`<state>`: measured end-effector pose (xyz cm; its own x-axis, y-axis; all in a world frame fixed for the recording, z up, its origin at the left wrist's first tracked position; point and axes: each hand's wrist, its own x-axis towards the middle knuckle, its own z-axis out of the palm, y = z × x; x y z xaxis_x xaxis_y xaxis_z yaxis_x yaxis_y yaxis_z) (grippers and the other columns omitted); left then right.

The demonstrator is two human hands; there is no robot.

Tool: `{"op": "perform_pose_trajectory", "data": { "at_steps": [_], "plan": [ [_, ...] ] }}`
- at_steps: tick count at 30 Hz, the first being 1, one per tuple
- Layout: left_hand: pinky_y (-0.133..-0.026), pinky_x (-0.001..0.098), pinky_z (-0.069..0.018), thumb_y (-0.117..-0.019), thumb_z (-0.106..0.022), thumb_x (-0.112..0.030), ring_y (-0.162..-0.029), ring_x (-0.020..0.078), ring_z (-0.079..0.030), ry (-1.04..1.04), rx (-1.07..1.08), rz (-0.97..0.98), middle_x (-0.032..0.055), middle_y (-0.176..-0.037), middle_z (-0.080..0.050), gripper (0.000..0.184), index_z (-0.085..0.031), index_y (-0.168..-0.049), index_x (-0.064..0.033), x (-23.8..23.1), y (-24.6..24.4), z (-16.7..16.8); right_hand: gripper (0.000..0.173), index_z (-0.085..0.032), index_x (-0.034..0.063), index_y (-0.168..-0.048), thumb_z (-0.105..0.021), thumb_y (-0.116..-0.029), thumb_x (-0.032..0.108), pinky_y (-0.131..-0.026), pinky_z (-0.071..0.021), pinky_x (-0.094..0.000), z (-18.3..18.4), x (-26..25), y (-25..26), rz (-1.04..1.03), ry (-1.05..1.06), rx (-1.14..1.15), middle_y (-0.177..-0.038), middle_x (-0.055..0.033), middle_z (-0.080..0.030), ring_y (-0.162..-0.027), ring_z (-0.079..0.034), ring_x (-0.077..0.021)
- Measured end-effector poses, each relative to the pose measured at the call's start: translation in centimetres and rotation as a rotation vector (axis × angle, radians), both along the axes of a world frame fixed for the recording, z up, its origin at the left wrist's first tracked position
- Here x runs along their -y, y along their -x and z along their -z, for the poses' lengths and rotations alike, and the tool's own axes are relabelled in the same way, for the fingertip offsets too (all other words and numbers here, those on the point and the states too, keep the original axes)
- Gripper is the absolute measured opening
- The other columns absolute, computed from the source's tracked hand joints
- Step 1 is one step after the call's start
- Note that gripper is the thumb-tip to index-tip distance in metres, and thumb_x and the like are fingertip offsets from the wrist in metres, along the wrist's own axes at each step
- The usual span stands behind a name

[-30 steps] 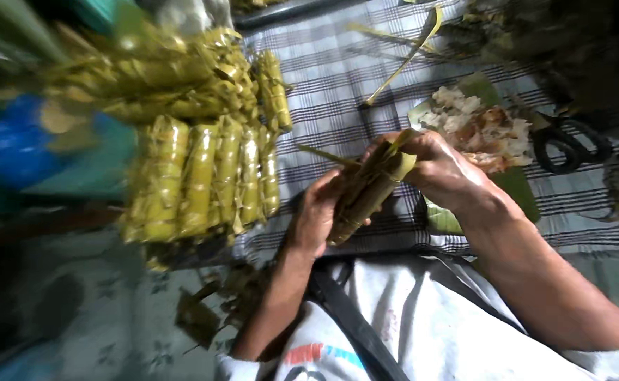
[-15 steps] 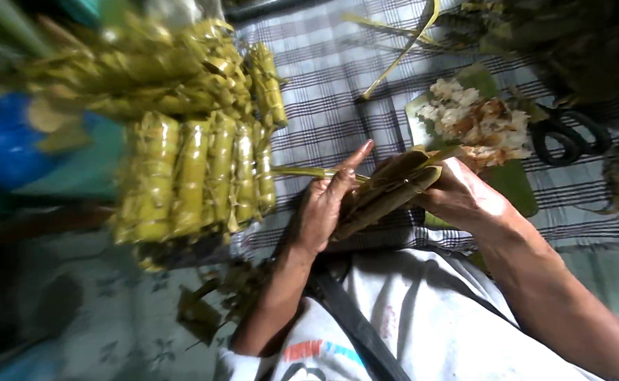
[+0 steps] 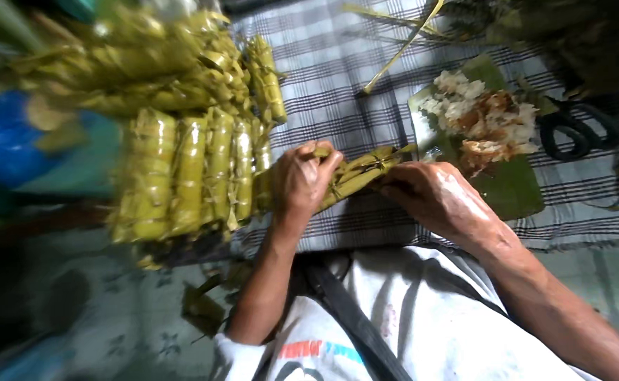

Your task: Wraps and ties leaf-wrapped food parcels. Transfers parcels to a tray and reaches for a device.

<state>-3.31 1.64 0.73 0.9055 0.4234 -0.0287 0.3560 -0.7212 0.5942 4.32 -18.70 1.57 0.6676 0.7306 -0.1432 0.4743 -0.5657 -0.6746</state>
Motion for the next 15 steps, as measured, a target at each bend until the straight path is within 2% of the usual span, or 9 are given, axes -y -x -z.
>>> {"op": "perform_pose_trajectory", "data": {
  "at_steps": [2,4,8,10,15],
  "plan": [
    [-0.076,0.0546,-0.0509,-0.0967,-0.069,-0.033,-0.086,0.0307,-0.069,-0.039,-0.158,0.021,0.0123,-0.087,-0.072,0.025,-0.076,-0.096,-0.0087,-0.9,-1.9,-0.6,0.006,-0.073,0.0074,-0.087,-0.071,-0.0926,0.01,-0.061,-0.0525,-0.0492,0.0,0.0,0.5,-0.013,0.037,0.062,-0.08,-0.0083,-0.068,-0.07,-0.067,-0.0264],
    [-0.075,0.0535,-0.0488,-0.0965,-0.069,-0.033,-0.083,0.0313,-0.066,-0.05,-0.242,0.071,0.0136,-0.081,-0.068,0.028,-0.074,-0.094,-0.0057,-1.5,-3.5,-1.0,0.006,-0.072,0.0061,-0.086,-0.07,-0.0915,0.009,-0.058,-0.0519,-0.0494,0.1,0.2,1.1,-0.031,0.031,0.123,-0.08,-0.0097,-0.067,-0.068,-0.067,-0.0285],
    [-0.077,0.0539,-0.0493,-0.0961,-0.07,-0.029,-0.086,0.031,-0.067,-0.016,-0.254,0.143,0.0135,-0.084,-0.069,0.024,-0.074,-0.096,-0.0052,-1.7,-5.1,-1.1,0.008,-0.071,0.0048,-0.086,-0.067,-0.0924,0.008,-0.056,-0.0511,-0.0464,0.0,0.8,2.3,-0.085,0.049,0.195,-0.078,-0.011,-0.064,-0.066,-0.066,-0.0293],
    [-0.077,0.0528,-0.0497,-0.0957,-0.071,-0.028,-0.084,0.0291,-0.067,0.007,-0.219,0.16,0.0122,-0.083,-0.069,0.023,-0.074,-0.096,-0.0056,-1.6,-5.1,-1.0,0.008,-0.072,0.0047,-0.086,-0.066,-0.0908,0.007,-0.054,-0.0508,-0.045,-0.1,1.1,2.6,-0.126,0.045,0.238,-0.077,-0.0108,-0.064,-0.066,-0.066,-0.0292],
    [-0.07,0.0475,-0.0484,-0.0947,-0.071,-0.028,-0.076,0.0227,-0.065,0.015,-0.166,0.155,0.0074,-0.077,-0.067,0.02,-0.073,-0.091,-0.0084,-1.4,-4.5,-1.3,0.016,-0.072,0.0078,-0.086,-0.06,-0.0948,0.012,-0.05,-0.0474,-0.0395,-1.7,1.2,1.6,-0.249,-0.022,0.358,-0.074,-0.0075,-0.06,-0.064,-0.063,-0.0254]
  ]
}}
